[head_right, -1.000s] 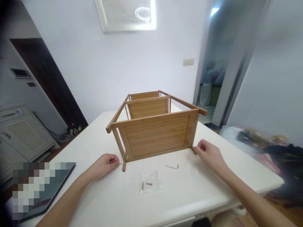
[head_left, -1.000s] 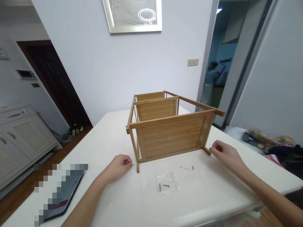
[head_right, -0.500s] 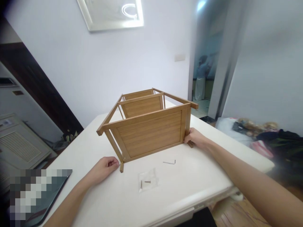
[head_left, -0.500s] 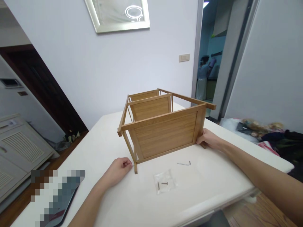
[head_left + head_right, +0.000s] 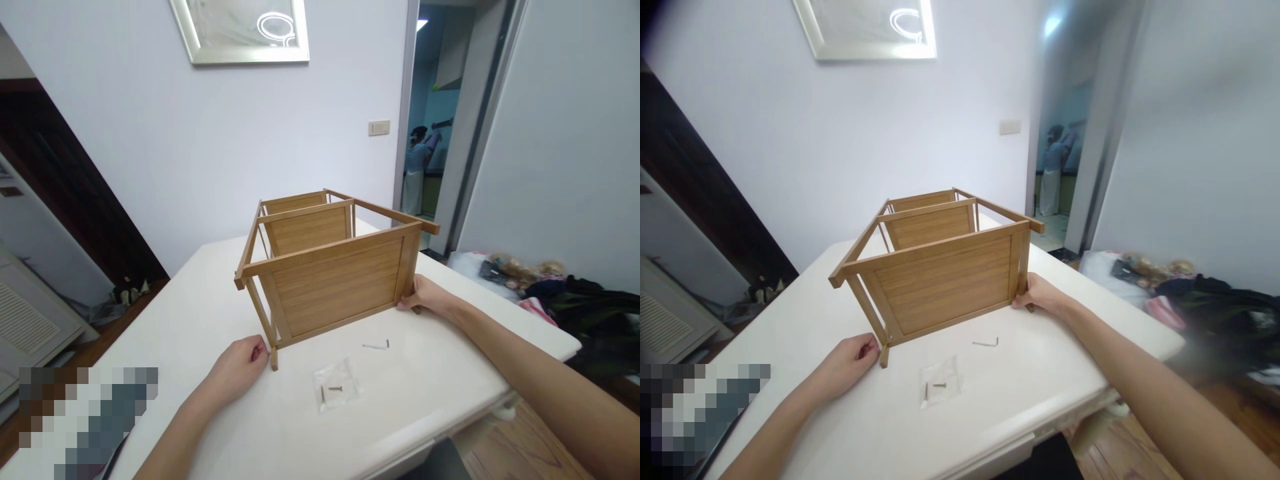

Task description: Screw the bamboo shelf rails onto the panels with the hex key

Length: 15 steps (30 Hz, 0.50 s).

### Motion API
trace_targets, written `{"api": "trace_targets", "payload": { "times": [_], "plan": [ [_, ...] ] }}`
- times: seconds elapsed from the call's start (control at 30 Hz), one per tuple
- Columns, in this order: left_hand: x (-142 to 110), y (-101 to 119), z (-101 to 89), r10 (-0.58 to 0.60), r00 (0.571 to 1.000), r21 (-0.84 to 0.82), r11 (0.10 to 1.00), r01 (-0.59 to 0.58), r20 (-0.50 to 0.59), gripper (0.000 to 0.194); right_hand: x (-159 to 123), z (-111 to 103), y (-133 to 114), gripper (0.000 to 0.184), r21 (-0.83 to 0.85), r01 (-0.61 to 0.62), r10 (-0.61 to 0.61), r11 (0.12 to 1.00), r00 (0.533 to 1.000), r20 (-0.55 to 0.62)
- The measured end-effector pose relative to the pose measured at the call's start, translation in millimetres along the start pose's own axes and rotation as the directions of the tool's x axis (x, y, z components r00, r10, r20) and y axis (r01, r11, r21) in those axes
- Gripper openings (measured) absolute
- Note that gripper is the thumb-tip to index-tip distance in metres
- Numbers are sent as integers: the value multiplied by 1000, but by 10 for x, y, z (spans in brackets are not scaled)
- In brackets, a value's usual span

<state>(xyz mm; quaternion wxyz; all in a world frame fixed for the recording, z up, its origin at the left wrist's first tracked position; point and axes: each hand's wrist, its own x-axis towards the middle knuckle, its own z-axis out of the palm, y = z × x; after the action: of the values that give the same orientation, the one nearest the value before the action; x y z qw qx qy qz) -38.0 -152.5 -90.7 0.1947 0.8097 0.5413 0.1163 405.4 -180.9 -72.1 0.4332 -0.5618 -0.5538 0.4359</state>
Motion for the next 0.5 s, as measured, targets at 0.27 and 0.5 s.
{"api": "trace_targets", "payload": {
  "times": [0.27,0.5],
  "plan": [
    [3,23,-9,18,1000,14,1000,-18,6,18,13,-14,-70,29,9,-21,21,1000,999,49],
    [-6,31,-18,7,1000,33,999,-8,9,18,39,-2,-42,22,26,-28,28,999,1000,14]
  ]
}}
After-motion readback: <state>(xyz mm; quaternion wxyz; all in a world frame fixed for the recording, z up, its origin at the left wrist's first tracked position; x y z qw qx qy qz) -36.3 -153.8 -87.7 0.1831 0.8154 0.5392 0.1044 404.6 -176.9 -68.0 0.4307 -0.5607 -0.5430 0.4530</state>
